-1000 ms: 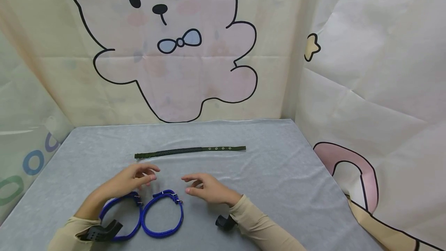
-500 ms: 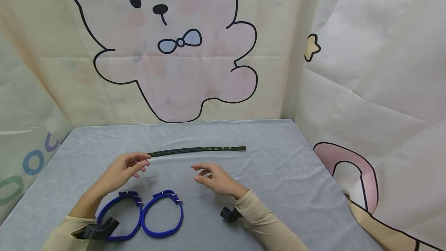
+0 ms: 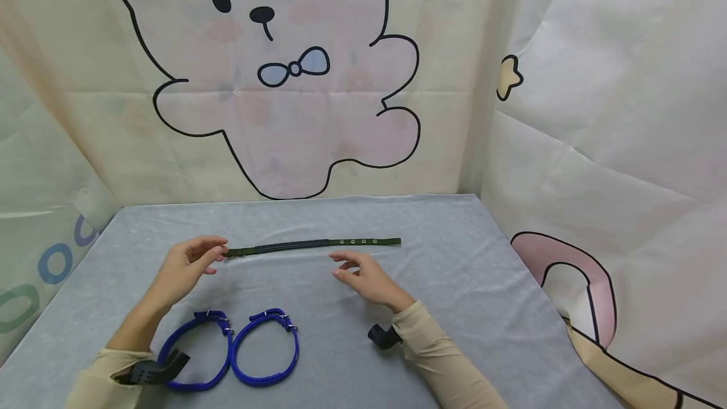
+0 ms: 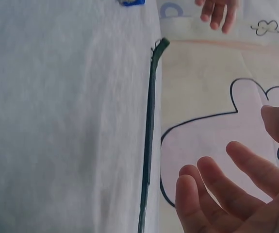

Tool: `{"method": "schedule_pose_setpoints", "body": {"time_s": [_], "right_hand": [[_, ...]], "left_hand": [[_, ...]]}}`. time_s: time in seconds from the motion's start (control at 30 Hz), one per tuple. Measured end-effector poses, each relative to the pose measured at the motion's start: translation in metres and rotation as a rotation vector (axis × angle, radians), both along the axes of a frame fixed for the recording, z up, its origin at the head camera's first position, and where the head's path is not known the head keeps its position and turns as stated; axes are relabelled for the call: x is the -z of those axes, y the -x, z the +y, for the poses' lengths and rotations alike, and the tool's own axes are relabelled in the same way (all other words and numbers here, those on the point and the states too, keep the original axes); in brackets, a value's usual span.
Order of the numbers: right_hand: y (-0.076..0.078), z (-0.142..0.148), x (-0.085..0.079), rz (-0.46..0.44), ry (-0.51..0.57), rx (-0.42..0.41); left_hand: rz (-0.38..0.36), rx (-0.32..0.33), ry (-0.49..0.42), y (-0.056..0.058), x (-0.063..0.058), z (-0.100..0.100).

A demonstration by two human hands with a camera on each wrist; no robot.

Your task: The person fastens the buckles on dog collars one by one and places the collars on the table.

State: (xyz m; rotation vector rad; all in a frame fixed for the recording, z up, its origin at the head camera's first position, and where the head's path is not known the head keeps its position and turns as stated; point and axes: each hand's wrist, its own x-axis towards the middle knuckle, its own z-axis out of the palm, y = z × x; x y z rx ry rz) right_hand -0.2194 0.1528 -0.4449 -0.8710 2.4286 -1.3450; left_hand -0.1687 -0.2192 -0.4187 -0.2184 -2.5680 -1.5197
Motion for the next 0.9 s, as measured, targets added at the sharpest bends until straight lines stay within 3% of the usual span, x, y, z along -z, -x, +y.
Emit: {"method": "schedule_pose_setpoints", "body": {"time_s": [0.17, 0.43, 0.63, 0.9], "right_hand": [[0.008, 0.007, 0.000, -0.011, 0.008, 0.059], [0.017, 0.024, 0.003, 0.012, 0.026, 0.131], [0.027, 0.036, 0.008, 0.018, 0.037, 0.191], [0.040, 0.051, 0.017, -0.030, 0.052, 0.303]], "left_hand": [[-0.053, -0.036, -0.081, 0.002, 0.002, -0.007], [-0.108, -0.116, -0.115, 0.003, 0.005, -0.015], [-0.180, -0.110, -0.149, 0.007, 0.011, -0.021], [-0.281, -0.040, -0.181, 0.013, 0.023, -0.025]]}}
